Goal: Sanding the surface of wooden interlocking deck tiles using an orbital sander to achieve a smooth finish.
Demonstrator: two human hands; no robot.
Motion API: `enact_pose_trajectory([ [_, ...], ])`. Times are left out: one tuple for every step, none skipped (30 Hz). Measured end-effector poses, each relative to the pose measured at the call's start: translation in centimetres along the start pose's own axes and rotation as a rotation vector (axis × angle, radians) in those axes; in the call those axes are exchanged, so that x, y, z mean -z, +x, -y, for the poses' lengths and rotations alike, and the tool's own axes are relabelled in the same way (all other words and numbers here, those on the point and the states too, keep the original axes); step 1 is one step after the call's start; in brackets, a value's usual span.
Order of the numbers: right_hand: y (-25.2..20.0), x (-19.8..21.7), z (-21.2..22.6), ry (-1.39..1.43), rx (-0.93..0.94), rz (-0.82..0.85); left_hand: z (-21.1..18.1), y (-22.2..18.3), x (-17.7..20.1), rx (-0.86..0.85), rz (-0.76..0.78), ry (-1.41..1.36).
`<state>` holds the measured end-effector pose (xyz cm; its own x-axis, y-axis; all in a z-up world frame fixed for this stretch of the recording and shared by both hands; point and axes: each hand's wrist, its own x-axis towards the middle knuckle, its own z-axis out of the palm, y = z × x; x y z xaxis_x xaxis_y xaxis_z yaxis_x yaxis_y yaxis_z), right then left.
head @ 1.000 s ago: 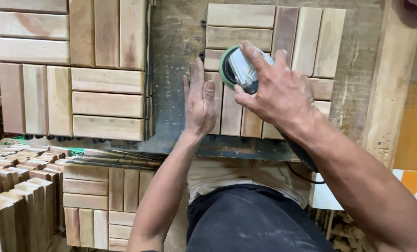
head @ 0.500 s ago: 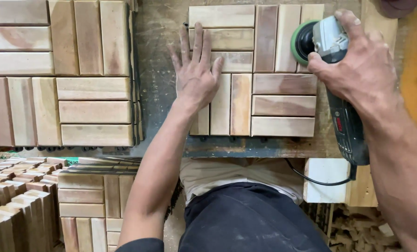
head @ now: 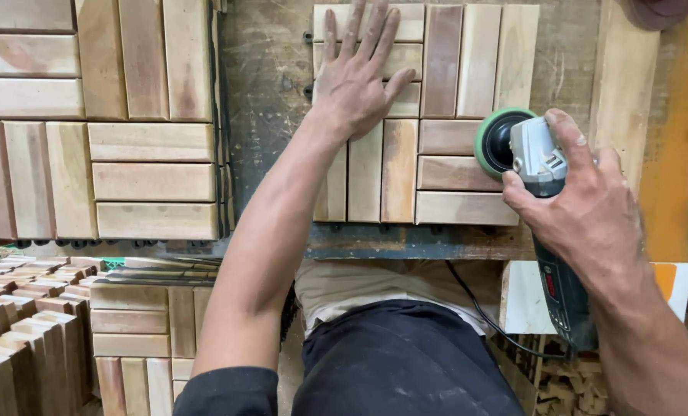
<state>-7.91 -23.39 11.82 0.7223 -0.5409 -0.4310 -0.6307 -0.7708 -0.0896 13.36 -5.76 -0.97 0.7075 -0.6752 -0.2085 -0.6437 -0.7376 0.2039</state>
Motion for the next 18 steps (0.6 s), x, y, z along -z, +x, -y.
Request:
enact_pose_trajectory([
  [-0.2, -0.3, -0.2, -0.01, 0.011, -0.002, -0.3, 0.1, 0.5, -0.003, 0.049, 0.01],
  [-0.4, -0.5, -0.3, -0.01, 0.012, -0.009, -0.5, 0.6, 0.4, -0.003, 0.042, 0.011],
  [-0.5, -0.8, -0.4, -0.034, 0.017, 0.003, -0.7, 1.1, 0.4, -0.021, 0.036, 0.008],
  [-0.8, -1.1, -0.5, -0.061, 0.022, 0.023, -1.0, 1.3, 0.1, -0.036, 0.038, 0.003],
  [-1.1, -1.4, -0.5, -0.063, 0.024, 0.024, -1.2, 2.2, -0.4, -0.034, 0.038, 0.001],
  [-1.4, -1.7, -0.5, -0.099, 0.051, 0.026, -1.3, 3.0, -0.9, -0.038, 0.035, -0.001],
  [-1.6, -2.1, -0.4, -0.134, 0.079, 0.027, -1.5, 3.7, -1.4, -0.043, 0.031, -0.002],
  [-1.9, -2.7, -0.6, -0.135, 0.078, 0.023, -1.4, 4.2, -1.6, -0.045, 0.027, -0.002],
  [-2.2, -3.3, -0.7, -0.151, 0.143, 0.007, -1.3, 4.6, -1.8, -0.084, 0.002, -0.017],
  [-2.6, -3.9, -1.0, -0.169, 0.208, -0.004, -1.2, 4.9, -2.1, -0.122, -0.018, -0.035],
  [-2.9, -4.5, -0.9, -0.171, 0.207, -0.003, -1.0, 5.3, -2.4, -0.122, -0.018, -0.038],
  [-3.3, -5.3, -0.9, -0.22, 0.288, -0.082, -0.6, 5.6, -2.8, -0.145, -0.045, -0.063],
  [-3.7, -6.0, -0.8, -0.268, 0.368, -0.162, -0.2, 5.9, -3.2, -0.167, -0.072, -0.088],
  [-3.8, -6.4, -0.4, -0.27, 0.37, -0.161, 0.1, 5.9, -2.8, -0.165, -0.072, -0.09],
  [-4.0, -6.8, 0.1, -0.268, 0.415, -0.167, 0.4, 5.8, -2.4, -0.179, -0.071, -0.235],
  [-4.2, -7.1, 0.5, -0.266, 0.461, -0.174, 0.7, 5.7, -1.9, -0.192, -0.072, -0.379],
  [-4.0, -7.2, 0.7, -0.267, 0.464, -0.173, 0.9, 5.1, -1.8, -0.189, -0.073, -0.38],
  [-3.6, -7.2, 1.1, -0.273, 0.489, -0.217, 1.3, 4.7, -1.5, -0.184, -0.081, -0.397],
])
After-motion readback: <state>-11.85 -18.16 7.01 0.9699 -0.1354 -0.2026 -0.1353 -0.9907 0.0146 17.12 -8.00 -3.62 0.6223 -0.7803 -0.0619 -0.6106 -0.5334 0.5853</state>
